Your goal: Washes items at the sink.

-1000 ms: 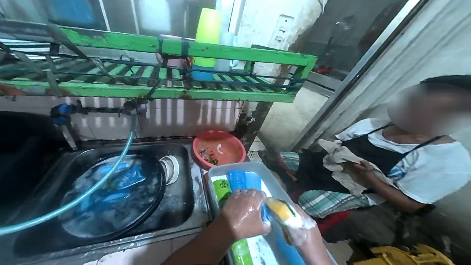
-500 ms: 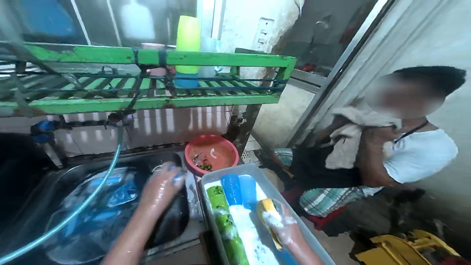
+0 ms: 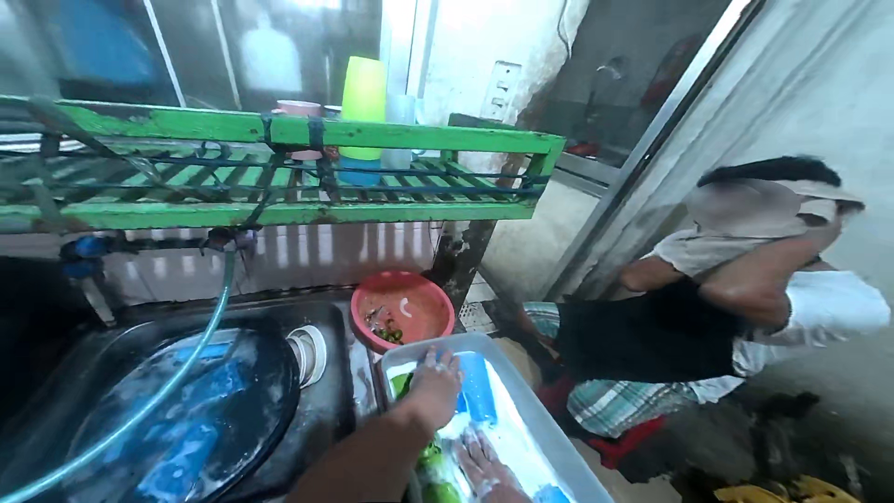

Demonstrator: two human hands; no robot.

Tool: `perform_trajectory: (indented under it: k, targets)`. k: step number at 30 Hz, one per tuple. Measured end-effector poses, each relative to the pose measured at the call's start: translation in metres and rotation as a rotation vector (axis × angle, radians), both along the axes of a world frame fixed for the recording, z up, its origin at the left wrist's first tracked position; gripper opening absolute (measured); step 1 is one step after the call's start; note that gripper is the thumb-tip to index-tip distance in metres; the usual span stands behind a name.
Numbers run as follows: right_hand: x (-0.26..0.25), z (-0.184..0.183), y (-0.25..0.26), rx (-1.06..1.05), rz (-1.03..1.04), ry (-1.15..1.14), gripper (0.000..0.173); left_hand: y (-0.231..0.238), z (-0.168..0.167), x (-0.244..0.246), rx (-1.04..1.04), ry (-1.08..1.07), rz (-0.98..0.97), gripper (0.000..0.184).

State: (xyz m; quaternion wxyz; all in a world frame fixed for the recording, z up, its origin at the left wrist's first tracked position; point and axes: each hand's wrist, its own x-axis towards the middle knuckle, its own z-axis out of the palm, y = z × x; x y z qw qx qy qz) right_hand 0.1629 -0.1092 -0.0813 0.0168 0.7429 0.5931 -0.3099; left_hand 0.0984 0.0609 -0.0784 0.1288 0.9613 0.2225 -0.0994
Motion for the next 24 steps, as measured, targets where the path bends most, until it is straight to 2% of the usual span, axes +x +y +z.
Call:
perform_trajectory:
  k: [2, 5, 8, 10, 12, 14, 16, 17, 19, 22, 24]
  targets:
    - [0.004, -0.004, -0.003, 0.028, -0.014, 0.022, 0.064, -0.002, -0.015, 0.006, 0.039, -0.032, 0.018, 0.074]
    - [0.004, -0.001, -0.003, 0.029, -0.04, 0.043, 0.06, -0.004, -0.015, 0.005, 0.086, -0.046, 0.005, 0.086]
    - [0.01, -0.008, -0.005, 0.201, -0.091, 0.103, 0.058, -0.001, -0.004, -0.001, 0.023, -0.139, -0.016, 0.07]
    - [0.016, -0.012, -0.007, 0.331, -0.216, 0.23, 0.055, -0.002, 0.003, -0.009, -0.074, -0.307, 0.09, 0.072]
    - [0.016, -0.008, -0.008, 0.452, -0.532, 0.509, 0.05, -0.006, 0.013, -0.014, -0.344, -0.594, 0.377, 0.076]
    - [0.012, 0.0, -0.005, 0.643, -0.856, 0.859, 0.041, -0.013, 0.025, -0.014, -0.746, -0.984, 0.739, 0.071]
    - [-0.007, 0.023, 0.0, 0.819, -0.971, 1.07, 0.035, -0.022, 0.029, -0.008, -1.103, -1.302, 1.027, 0.06]
    - [-0.019, 0.033, 0.002, 0.849, -0.935, 1.098, 0.038, -0.027, 0.029, -0.006, -1.227, -1.365, 1.116, 0.057]
    - [-0.039, 0.039, 0.007, 0.874, -0.765, 0.914, 0.042, -0.04, 0.029, -0.009, -1.393, -1.351, 1.152, 0.054]
    - [-0.034, 0.023, 0.006, 0.855, -0.312, 0.19, 0.039, -0.061, 0.025, -0.018, -1.58, -1.3, 1.033, 0.051]
    - [-0.023, 0.021, 0.007, 0.699, -0.169, -0.074, 0.034, -0.076, 0.022, -0.01, -1.547, -1.306, 1.085, 0.055]
